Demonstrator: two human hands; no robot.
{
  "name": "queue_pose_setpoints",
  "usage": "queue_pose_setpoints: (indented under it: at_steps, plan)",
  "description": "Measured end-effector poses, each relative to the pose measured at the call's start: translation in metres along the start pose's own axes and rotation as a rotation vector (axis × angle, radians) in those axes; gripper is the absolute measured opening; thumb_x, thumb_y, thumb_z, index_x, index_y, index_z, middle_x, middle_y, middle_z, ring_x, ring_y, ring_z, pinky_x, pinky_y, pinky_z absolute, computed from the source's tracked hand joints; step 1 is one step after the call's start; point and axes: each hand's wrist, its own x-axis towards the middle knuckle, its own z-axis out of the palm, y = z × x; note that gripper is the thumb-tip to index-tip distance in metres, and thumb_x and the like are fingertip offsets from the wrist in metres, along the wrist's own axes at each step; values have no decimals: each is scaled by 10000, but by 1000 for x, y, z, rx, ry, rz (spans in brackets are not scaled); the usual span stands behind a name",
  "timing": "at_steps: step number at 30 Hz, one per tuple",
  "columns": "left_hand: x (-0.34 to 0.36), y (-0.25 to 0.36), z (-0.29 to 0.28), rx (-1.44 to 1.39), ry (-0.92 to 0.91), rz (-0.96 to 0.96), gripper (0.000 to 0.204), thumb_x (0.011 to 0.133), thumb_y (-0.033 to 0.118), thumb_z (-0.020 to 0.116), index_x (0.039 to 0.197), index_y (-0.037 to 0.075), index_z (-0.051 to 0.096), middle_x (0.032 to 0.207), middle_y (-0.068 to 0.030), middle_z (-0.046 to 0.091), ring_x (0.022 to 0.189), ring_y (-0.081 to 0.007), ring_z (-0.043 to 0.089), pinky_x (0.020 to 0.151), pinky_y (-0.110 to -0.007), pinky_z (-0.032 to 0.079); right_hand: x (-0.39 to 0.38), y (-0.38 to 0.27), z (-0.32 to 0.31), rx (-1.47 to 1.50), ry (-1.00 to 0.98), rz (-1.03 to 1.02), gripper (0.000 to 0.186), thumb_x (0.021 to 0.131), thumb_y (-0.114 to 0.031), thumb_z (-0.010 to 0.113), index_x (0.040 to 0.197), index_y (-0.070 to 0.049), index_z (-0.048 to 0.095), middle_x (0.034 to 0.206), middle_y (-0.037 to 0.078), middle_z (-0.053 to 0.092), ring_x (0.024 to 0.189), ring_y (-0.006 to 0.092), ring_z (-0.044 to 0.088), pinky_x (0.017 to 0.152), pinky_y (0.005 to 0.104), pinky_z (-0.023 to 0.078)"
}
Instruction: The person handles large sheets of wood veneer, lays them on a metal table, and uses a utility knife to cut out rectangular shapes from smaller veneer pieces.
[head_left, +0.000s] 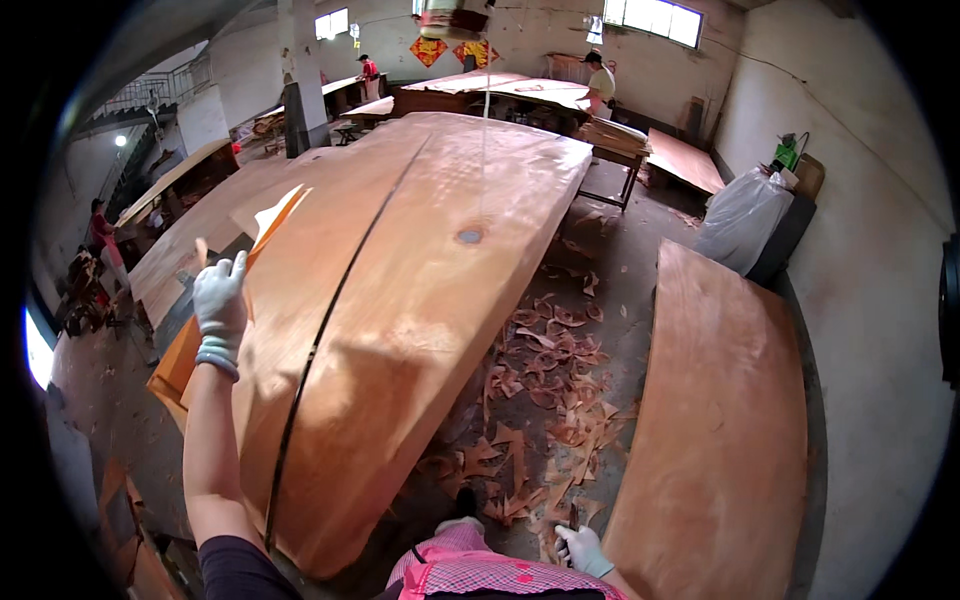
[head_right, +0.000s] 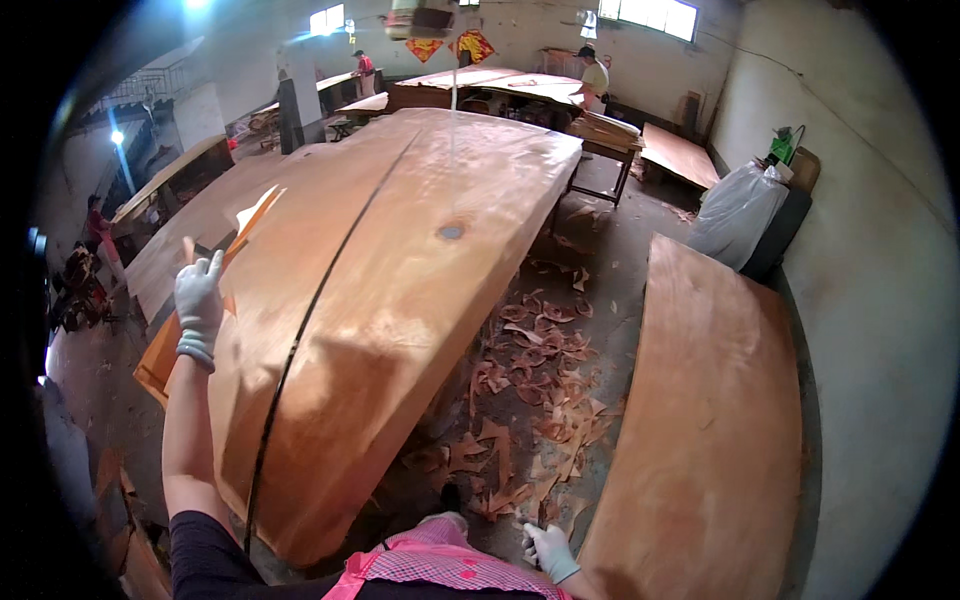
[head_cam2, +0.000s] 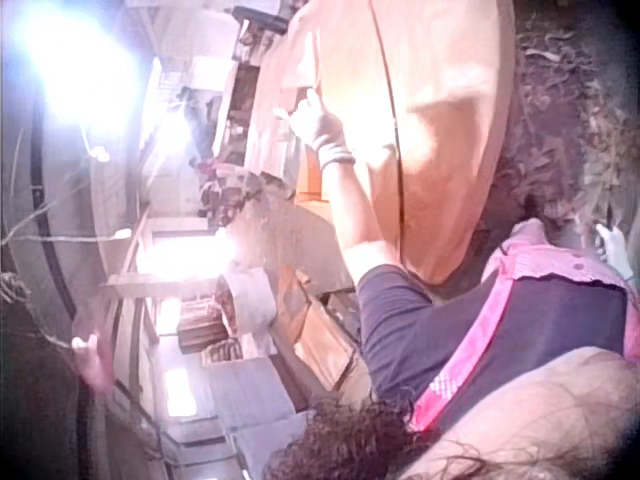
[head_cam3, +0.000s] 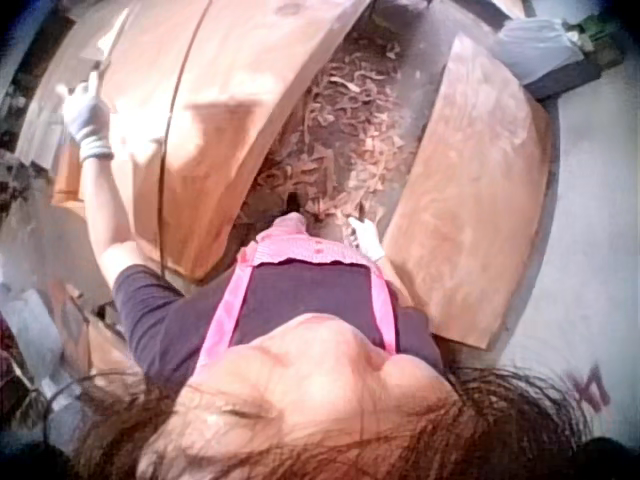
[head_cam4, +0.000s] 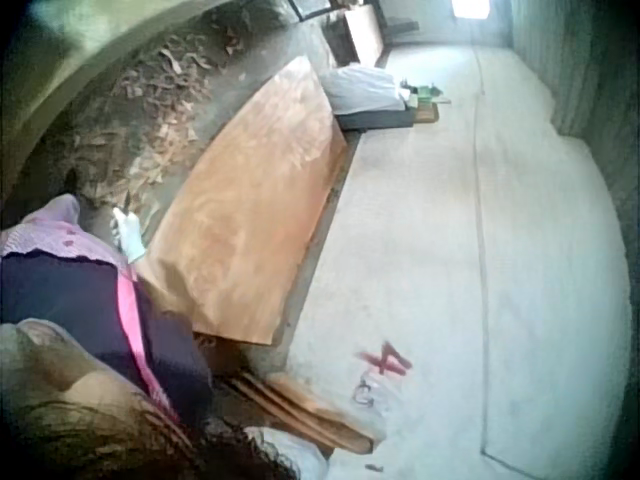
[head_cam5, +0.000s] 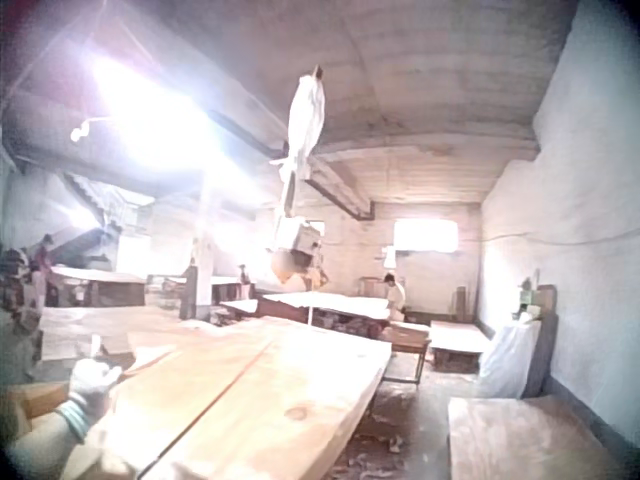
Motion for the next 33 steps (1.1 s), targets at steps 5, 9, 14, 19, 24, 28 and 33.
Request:
queue_pose_setpoints:
  at_steps: [5, 9, 14, 19, 24, 28, 33]
  plan:
    - [59, 117, 107, -150, -76, 21, 350, 818, 87, 533, 1156, 105, 625, 867, -59, 586, 865, -252, 578, 895, -397, 439, 71, -36, -34, 213, 14, 41, 171, 948, -185, 560, 1050, -68, 632, 641, 34, 542, 458, 120, 466, 403, 255, 365]
    - [93, 200, 184, -253, -47, -23, 351, 828, 85, 518, 1162, 118, 623, 859, -73, 597, 906, -255, 588, 1027, -413, 395, 133, -108, -62, 217, 88, -57, 134, 944, -181, 564, 976, -61, 616, 644, 47, 555, 478, 128, 497, 414, 264, 384]
    - [113, 304, 270, -459, -143, -83, 373, 786, 64, 517, 1129, 120, 653, 869, -101, 625, 917, -308, 591, 971, -442, 425, 194, -230, -71, 215, 157, -120, 187, 915, -196, 611, 813, -47, 562, 626, 70, 560, 473, 156, 509, 408, 273, 379]
    - [141, 400, 317, -646, -375, -159, 341, 767, 93, 550, 1085, 108, 674, 882, -105, 659, 930, -303, 606, 960, -451, 422, 255, -308, -72, 278, 97, -107, 185, 944, -127, 555, 1109, -73, 620, 614, 60, 525, 459, 155, 469, 408, 275, 372]
    - [150, 475, 337, -558, -808, -192, 235, 851, 165, 563, 1059, 140, 668, 989, -89, 677, 995, -299, 615, 1041, -468, 366, 313, -381, -84, 173, 80, -7, 201, 934, -168, 573, 771, -58, 540, 594, 66, 525, 429, 162, 462, 387, 291, 363]
    - [140, 504, 334, -565, -264, -434, 223, 790, 218, 664, 990, 119, 673, 1019, -104, 638, 1027, -308, 576, 1003, -481, 379, 386, -443, -113, 103, -15, -8, 250, 946, -195, 556, 729, -75, 519, 579, 54, 500, 427, 159, 439, 391, 288, 347]
    - [111, 528, 319, -637, -544, -532, 161, 743, 193, 699, 886, 121, 679, 1003, -104, 605, 953, -309, 553, 899, -462, 415, 447, -549, -123, 85, -138, 47, 132, 923, -136, 557, 810, -70, 537, 590, 38, 499, 420, 136, 445, 374, 264, 324]
